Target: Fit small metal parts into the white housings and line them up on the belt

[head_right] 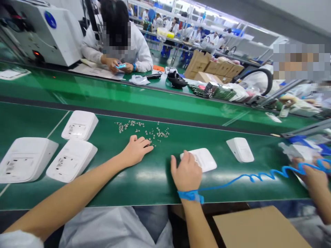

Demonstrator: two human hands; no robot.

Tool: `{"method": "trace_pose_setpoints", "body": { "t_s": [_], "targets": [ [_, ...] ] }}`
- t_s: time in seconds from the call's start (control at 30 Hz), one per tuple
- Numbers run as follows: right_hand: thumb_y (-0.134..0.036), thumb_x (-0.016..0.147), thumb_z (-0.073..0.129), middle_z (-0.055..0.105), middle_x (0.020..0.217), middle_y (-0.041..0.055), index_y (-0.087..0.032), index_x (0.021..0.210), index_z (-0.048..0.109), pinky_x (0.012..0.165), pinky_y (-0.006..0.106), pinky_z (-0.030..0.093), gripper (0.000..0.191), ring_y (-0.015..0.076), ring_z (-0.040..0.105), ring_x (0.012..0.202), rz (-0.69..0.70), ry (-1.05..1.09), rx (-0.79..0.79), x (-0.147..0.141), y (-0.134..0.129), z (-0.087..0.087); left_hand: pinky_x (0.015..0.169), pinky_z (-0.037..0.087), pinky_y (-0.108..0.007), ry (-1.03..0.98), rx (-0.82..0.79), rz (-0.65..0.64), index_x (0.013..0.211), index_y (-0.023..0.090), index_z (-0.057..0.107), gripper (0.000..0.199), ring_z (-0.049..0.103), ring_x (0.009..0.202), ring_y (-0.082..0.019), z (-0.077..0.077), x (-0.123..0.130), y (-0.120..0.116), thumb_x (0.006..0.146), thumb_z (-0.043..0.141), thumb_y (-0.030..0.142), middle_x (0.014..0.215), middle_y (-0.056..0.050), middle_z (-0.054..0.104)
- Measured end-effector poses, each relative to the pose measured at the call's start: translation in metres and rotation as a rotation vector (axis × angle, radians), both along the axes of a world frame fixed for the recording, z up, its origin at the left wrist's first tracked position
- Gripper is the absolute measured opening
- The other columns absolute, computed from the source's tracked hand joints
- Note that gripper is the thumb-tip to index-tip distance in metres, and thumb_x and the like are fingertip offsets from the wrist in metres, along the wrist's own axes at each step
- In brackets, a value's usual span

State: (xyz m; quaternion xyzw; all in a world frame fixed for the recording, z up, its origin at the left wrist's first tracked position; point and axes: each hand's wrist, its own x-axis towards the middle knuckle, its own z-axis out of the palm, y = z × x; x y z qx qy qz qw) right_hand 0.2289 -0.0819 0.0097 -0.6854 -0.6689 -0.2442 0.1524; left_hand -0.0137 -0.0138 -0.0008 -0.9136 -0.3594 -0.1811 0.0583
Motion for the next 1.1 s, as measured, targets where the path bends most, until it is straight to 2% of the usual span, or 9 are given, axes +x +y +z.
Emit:
{"method": "trace_pose_setpoints", "body": {
  "t_s": [0.07,0.17,0.27,0.37,0.5,0.63,0.73,0.93,1.1],
  "targets": [
    [-0.043,0.097,0.051,0.067,0.108,0.0161,-0.009,0.119,0.058,0.062,0.033,0.041,0.041,0.0241,0.063,0.080,0.101,0.109,-0.016,-0.022,-0.003,0.011,0.079,0.028,-0.041,-0.017,-0.045,-0.053,0.101,0.021,0.064,0.028,0.050,0.097,-0.023,0.004,-0.001,0.001,0.084,0.047,0.005,0.107,-0.009,0.062],
    [-0.041,0.097,0.051,0.069,0.098,0.0107,-0.012,0.113,0.061,0.062,0.031,0.044,0.035,0.0196,0.063,0.073,0.193,0.309,0.059,-0.039,-0.007,0.032,0.081,0.033,-0.037,-0.055,-0.168,-0.134,0.097,0.018,0.067,0.021,0.052,0.096,-0.021,0.007,-0.003,0.003,0.089,0.048,0.013,0.108,-0.009,0.062],
    [-0.041,0.096,0.053,0.067,0.085,0.0072,-0.014,0.107,0.064,0.062,0.030,0.046,0.032,0.0187,0.062,0.070,0.238,0.440,0.116,-0.037,-0.014,0.051,0.081,0.036,-0.034,-0.084,-0.256,-0.172,0.098,0.017,0.069,0.028,0.055,0.096,-0.019,0.004,-0.006,0.007,0.092,0.043,0.010,0.107,-0.009,0.063],
    [-0.038,0.095,0.056,0.066,0.078,0.0037,-0.016,0.102,0.065,0.061,0.029,0.046,0.025,0.0165,0.060,0.066,0.289,0.495,0.103,-0.030,-0.022,0.059,0.082,0.038,-0.034,-0.166,-0.296,-0.206,0.097,0.016,0.071,0.035,0.057,0.095,-0.019,0.001,-0.005,0.009,0.092,0.038,0.005,0.104,-0.009,0.065],
    [-0.029,0.096,0.057,0.067,0.083,0.0032,-0.017,0.100,0.065,0.066,0.029,0.048,0.015,0.0155,0.060,0.069,0.439,0.498,0.067,-0.028,-0.024,0.053,0.082,0.043,-0.032,-0.656,-0.499,-0.146,0.091,0.017,0.072,0.021,0.061,0.090,-0.017,0.007,0.010,0.000,0.093,0.052,0.019,0.096,-0.007,0.068],
    [-0.029,0.095,0.061,0.069,0.093,0.0052,-0.018,0.106,0.063,0.072,0.030,0.052,0.016,0.0180,0.064,0.079,0.604,0.546,-0.029,-0.038,-0.019,0.042,0.075,0.048,-0.028,-1.286,-0.963,-0.064,0.084,0.017,0.072,0.014,0.062,0.081,-0.015,0.016,0.035,-0.024,0.081,0.070,0.031,0.086,-0.005,0.070],
    [-0.024,0.095,0.059,0.069,0.086,0.0028,-0.020,0.099,0.063,0.069,0.029,0.052,0.007,0.0158,0.064,0.072,0.647,0.619,-0.019,-0.050,-0.016,0.037,0.074,0.049,-0.028,-1.568,-1.241,-0.021,0.082,0.016,0.072,0.022,0.063,0.076,-0.014,0.015,0.049,-0.040,0.073,0.078,0.035,0.080,-0.004,0.070],
    [-0.024,0.089,0.068,0.068,0.081,0.0004,-0.020,0.097,0.063,0.069,0.028,0.052,0.010,0.0148,0.064,0.070,0.591,0.669,0.016,-0.059,-0.015,0.031,0.071,0.048,-0.025,-1.726,-1.338,0.051,0.079,0.015,0.072,0.024,0.061,0.069,-0.011,0.007,0.055,-0.045,0.066,0.083,0.032,0.075,-0.002,0.069],
    [-0.024,0.089,0.067,0.068,0.079,0.0000,-0.020,0.095,0.064,0.069,0.028,0.053,0.007,0.0149,0.064,0.069,0.507,0.736,0.020,-0.059,-0.014,0.022,0.075,0.049,-0.028,-1.648,-1.233,0.045,0.080,0.016,0.073,0.019,0.063,0.076,-0.014,0.007,0.053,-0.043,0.070,0.078,0.031,0.080,-0.004,0.070]
  ]
}}
